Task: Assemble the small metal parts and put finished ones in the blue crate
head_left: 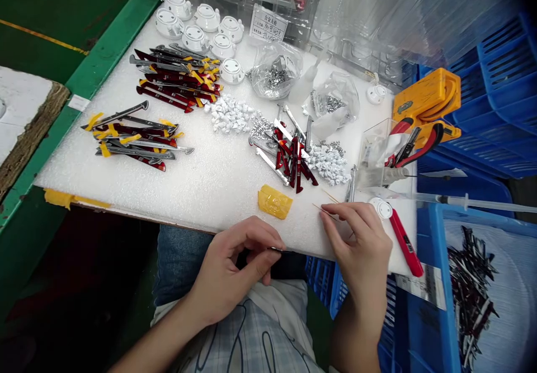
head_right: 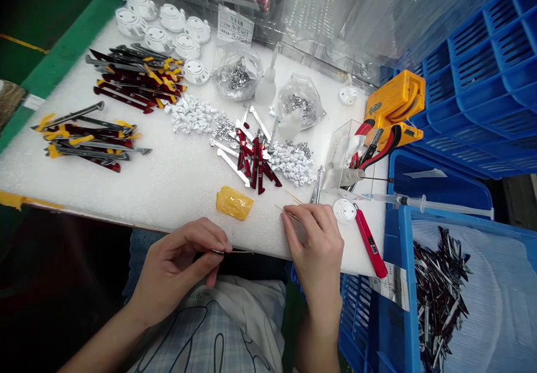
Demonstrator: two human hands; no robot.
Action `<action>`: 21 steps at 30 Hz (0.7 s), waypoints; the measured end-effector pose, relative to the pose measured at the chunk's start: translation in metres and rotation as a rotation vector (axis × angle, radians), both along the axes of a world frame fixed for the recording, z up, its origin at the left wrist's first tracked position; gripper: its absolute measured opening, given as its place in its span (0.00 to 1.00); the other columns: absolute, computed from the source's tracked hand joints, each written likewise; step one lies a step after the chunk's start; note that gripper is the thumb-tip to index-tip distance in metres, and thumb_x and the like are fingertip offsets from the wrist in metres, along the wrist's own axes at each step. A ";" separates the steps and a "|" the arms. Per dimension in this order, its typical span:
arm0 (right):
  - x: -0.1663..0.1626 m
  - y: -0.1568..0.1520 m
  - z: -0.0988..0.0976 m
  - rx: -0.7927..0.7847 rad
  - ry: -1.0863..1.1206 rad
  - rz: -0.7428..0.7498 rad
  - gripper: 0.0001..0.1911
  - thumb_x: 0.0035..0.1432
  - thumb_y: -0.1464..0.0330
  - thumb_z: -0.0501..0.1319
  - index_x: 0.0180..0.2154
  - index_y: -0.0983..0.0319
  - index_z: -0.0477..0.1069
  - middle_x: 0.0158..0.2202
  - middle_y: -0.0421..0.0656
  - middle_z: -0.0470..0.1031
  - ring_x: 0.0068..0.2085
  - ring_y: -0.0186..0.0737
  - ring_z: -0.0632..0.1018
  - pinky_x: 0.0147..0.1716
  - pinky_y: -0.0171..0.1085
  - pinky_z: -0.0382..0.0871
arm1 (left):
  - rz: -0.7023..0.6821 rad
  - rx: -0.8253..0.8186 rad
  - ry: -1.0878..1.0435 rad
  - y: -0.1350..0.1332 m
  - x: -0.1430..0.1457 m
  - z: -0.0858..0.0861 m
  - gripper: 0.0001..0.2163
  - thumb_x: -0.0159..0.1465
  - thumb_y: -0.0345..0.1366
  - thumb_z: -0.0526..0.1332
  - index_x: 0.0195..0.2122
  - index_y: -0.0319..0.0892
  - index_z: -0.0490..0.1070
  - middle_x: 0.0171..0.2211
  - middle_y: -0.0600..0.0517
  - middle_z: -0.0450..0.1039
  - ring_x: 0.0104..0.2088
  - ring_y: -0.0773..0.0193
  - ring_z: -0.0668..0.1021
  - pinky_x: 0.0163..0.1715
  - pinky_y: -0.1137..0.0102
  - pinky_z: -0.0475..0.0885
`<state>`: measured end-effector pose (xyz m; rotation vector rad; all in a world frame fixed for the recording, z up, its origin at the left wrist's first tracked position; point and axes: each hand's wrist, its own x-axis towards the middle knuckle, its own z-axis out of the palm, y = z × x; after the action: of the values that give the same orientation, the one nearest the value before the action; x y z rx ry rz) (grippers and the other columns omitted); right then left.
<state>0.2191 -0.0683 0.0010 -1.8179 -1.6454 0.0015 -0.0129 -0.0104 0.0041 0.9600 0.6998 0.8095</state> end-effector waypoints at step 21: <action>-0.042 0.042 0.003 -0.028 0.121 0.202 0.09 0.78 0.74 0.62 0.45 0.56 0.78 0.36 0.39 0.73 0.32 0.37 0.74 0.29 0.36 0.72 | -0.084 -0.125 -0.002 0.010 0.001 -0.008 0.24 0.71 0.59 0.76 0.36 0.41 0.81 0.33 0.54 0.73 0.21 0.74 0.69 0.14 0.82 0.68</action>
<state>0.1772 -0.0267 0.0043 -1.6310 -1.7420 0.2198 -0.0122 -0.0002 -0.0040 0.8692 0.6956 0.6854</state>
